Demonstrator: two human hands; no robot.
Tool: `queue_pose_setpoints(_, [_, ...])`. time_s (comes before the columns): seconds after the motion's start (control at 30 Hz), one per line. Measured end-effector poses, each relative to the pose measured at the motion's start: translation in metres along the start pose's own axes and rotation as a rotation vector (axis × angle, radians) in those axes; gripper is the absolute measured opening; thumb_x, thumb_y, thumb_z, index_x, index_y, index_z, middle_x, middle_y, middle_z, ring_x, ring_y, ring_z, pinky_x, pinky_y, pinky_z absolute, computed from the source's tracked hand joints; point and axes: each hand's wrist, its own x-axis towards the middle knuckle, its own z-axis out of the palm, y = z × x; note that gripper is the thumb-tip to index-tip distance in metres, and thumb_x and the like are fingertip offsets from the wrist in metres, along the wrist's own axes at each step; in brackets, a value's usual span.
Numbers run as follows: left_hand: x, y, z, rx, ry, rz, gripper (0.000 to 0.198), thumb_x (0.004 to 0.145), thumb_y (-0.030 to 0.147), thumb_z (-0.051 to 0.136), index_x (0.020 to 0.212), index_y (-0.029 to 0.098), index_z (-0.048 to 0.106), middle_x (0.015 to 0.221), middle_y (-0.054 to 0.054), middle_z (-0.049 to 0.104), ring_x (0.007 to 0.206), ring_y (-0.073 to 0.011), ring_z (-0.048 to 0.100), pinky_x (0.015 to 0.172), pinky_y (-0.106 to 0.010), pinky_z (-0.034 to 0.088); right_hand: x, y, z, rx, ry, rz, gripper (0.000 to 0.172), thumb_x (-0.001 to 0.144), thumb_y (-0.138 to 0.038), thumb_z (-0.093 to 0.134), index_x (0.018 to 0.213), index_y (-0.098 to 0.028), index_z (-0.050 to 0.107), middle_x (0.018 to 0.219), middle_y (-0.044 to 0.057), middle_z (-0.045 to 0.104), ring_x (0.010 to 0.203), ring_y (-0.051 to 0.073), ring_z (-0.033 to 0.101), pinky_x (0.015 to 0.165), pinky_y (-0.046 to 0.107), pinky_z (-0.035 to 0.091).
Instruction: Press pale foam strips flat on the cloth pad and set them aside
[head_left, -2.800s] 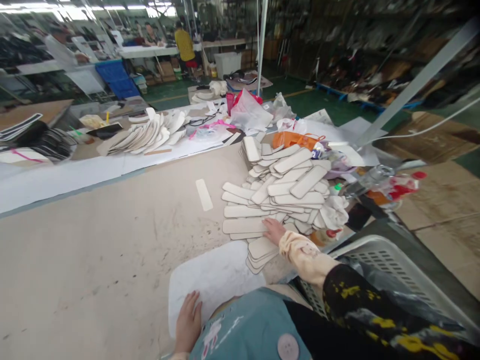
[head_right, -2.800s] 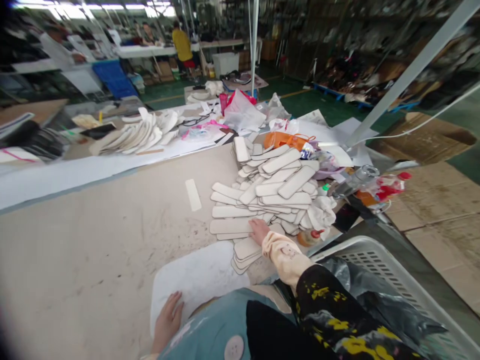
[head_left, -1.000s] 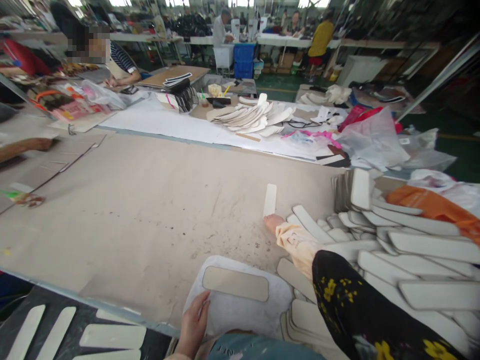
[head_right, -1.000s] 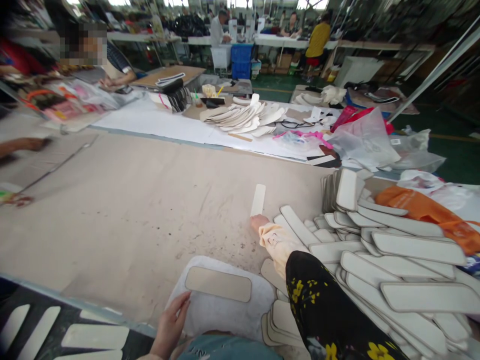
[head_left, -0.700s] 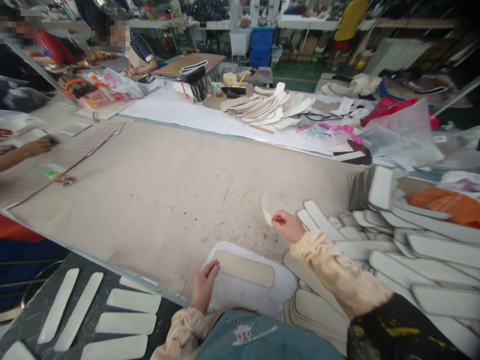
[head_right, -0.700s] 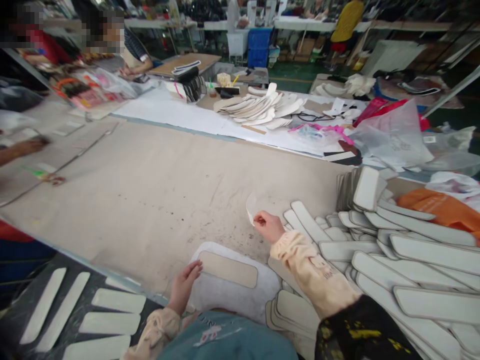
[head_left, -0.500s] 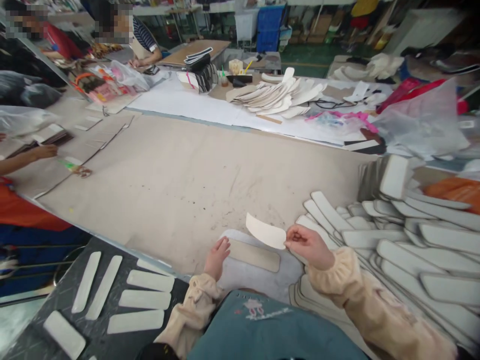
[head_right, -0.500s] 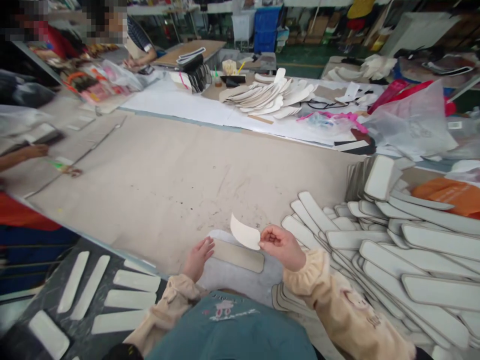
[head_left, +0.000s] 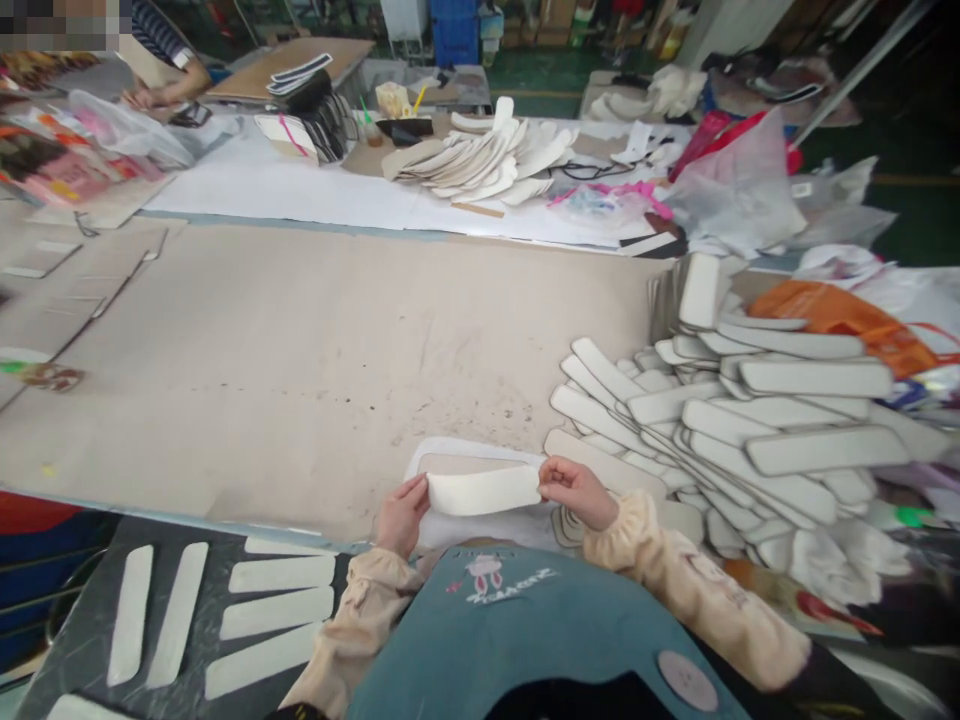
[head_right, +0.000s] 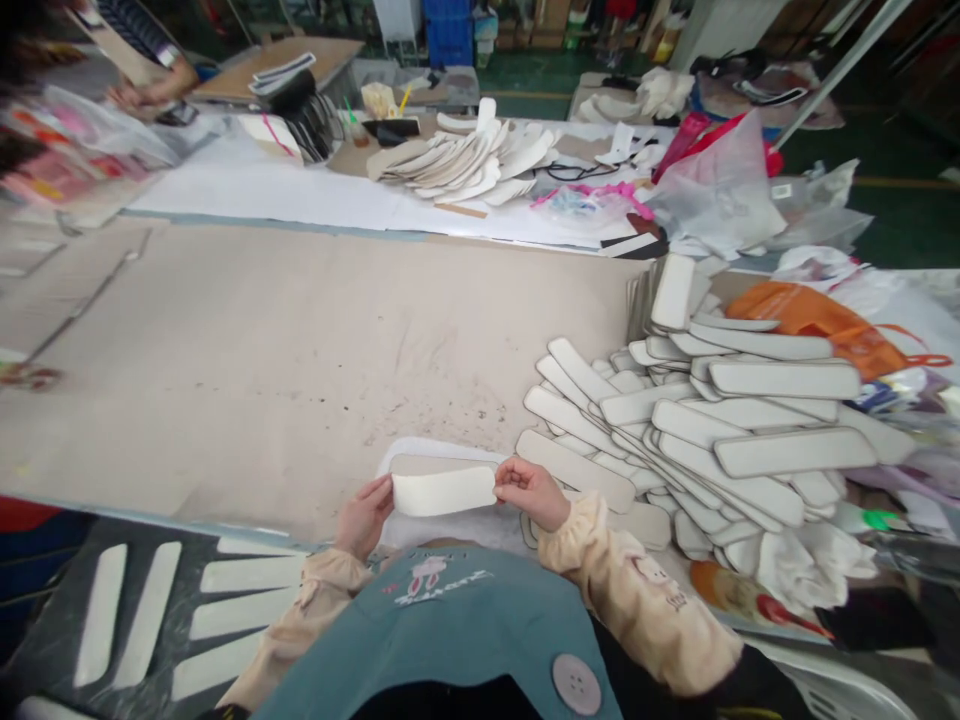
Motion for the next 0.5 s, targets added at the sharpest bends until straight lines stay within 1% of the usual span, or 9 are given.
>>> queue_pose_setpoints(0.1, [0.000, -0.004, -0.007, 0.053, 0.066, -0.032, 0.015, 0.066, 0.015, 0.067, 0.081, 0.012, 0.067, 0.083, -0.007, 0.069, 0.072, -0.0104, 0.062, 0.068, -0.021, 0.052, -0.004, 0.031, -0.004, 0.051, 0.066, 0.086, 0.024, 0.058, -0.030, 0.071, 0.071, -0.017, 0.054, 0.059, -0.004, 0.056, 0.054, 0.011, 0.053, 0.055, 0.023, 0.042])
queue_pose_setpoints(0.2, [0.004, -0.009, -0.016, 0.186, 0.126, -0.001, 0.017, 0.064, 0.017, 0.068, 0.080, 0.013, 0.068, 0.082, -0.005, 0.069, 0.070, -0.0097, 0.061, 0.067, -0.021, 0.051, -0.009, 0.063, -0.006, 0.086, 0.120, 0.145, 0.024, 0.059, -0.032, 0.070, 0.071, -0.018, 0.055, 0.057, -0.004, 0.056, 0.054, 0.011, 0.053, 0.056, 0.025, 0.044])
queue_pose_setpoints(0.27, [0.010, -0.011, -0.023, 0.318, 0.150, 0.053, 0.022, 0.062, 0.022, 0.069, 0.083, 0.013, 0.068, 0.081, -0.005, 0.069, 0.071, -0.0100, 0.060, 0.069, -0.022, 0.049, -0.011, 0.081, -0.006, 0.050, 0.174, 0.154, 0.025, 0.059, -0.034, 0.069, 0.072, -0.019, 0.055, 0.056, -0.004, 0.056, 0.054, 0.012, 0.054, 0.056, 0.026, 0.044])
queue_pose_setpoints(0.37, [0.023, -0.009, -0.029, 0.561, 0.182, 0.175, 0.031, 0.061, 0.034, 0.069, 0.086, 0.015, 0.068, 0.081, -0.004, 0.069, 0.073, -0.0122, 0.059, 0.070, -0.025, 0.048, -0.005, 0.102, -0.008, -0.081, 0.309, 0.148, 0.025, 0.061, -0.037, 0.068, 0.073, -0.019, 0.055, 0.055, -0.004, 0.056, 0.053, 0.013, 0.053, 0.055, 0.026, 0.043])
queue_pose_setpoints(0.43, [0.032, -0.004, -0.029, 0.733, 0.212, 0.258, 0.034, 0.062, 0.039, 0.067, 0.087, 0.017, 0.068, 0.081, -0.004, 0.069, 0.076, -0.0144, 0.060, 0.071, -0.027, 0.047, 0.003, 0.111, -0.009, -0.180, 0.406, 0.162, 0.025, 0.061, -0.038, 0.066, 0.074, -0.019, 0.056, 0.056, -0.004, 0.057, 0.053, 0.013, 0.053, 0.055, 0.026, 0.042])
queue_pose_setpoints(0.5, [0.041, 0.002, -0.024, 0.884, 0.241, 0.312, 0.033, 0.063, 0.042, 0.065, 0.086, 0.018, 0.068, 0.079, -0.003, 0.069, 0.076, -0.0160, 0.060, 0.072, -0.028, 0.046, 0.013, 0.116, -0.010, -0.281, 0.475, 0.187, 0.025, 0.061, -0.038, 0.066, 0.074, -0.020, 0.056, 0.057, -0.004, 0.058, 0.055, 0.013, 0.054, 0.056, 0.026, 0.041])
